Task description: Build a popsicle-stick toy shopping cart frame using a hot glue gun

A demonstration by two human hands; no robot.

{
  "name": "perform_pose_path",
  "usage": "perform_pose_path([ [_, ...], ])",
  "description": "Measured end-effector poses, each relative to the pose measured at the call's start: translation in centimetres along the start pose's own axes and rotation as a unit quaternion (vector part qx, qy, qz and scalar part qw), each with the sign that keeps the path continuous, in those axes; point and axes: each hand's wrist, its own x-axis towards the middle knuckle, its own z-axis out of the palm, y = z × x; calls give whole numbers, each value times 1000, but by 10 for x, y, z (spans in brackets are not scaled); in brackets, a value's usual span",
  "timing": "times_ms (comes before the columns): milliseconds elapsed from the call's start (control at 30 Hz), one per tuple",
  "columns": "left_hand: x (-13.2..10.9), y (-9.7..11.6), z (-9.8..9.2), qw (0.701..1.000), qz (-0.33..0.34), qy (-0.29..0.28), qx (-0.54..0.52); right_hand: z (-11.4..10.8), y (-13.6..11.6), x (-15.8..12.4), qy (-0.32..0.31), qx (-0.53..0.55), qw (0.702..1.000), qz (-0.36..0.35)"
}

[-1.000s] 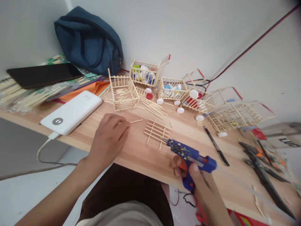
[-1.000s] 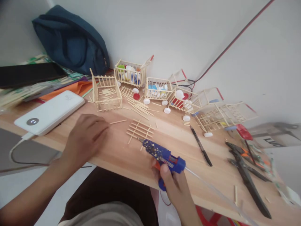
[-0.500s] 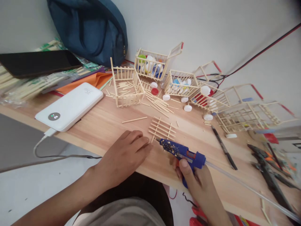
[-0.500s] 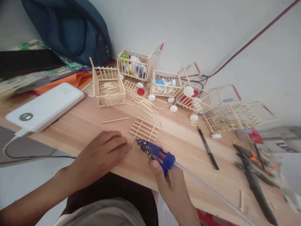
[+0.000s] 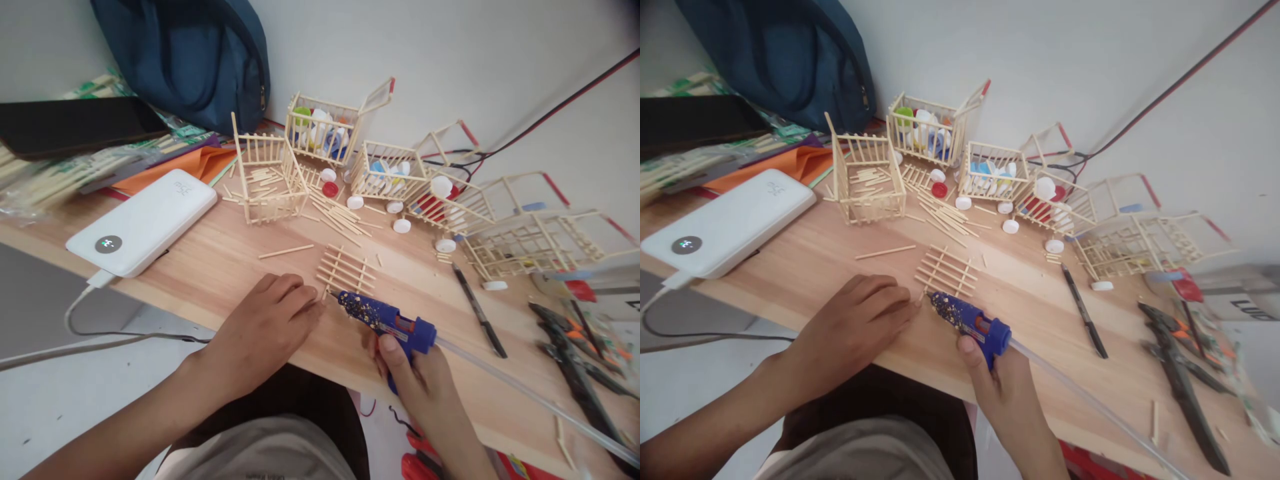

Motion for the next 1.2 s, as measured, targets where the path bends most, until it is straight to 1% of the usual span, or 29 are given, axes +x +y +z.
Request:
perform_pose_path([
  [100,0,0,-1,1000,-2,0,0,0,0,0,-15,-2,1000,3],
  [333,0,0,-2,1000,-3,3,-1,0,-1,0,-9,-17,1000,2],
  [500,-1,0,-1,1000,2,11,4,0,-3,2,-5,-34,999,-18],
  [700,0,0,0,1000,1,20,4,0,-1,2,-3,-49,999,-19],
  [1200,-1,0,0,1000,-3,19,6,0,-1,1,7,-81,996,-29],
])
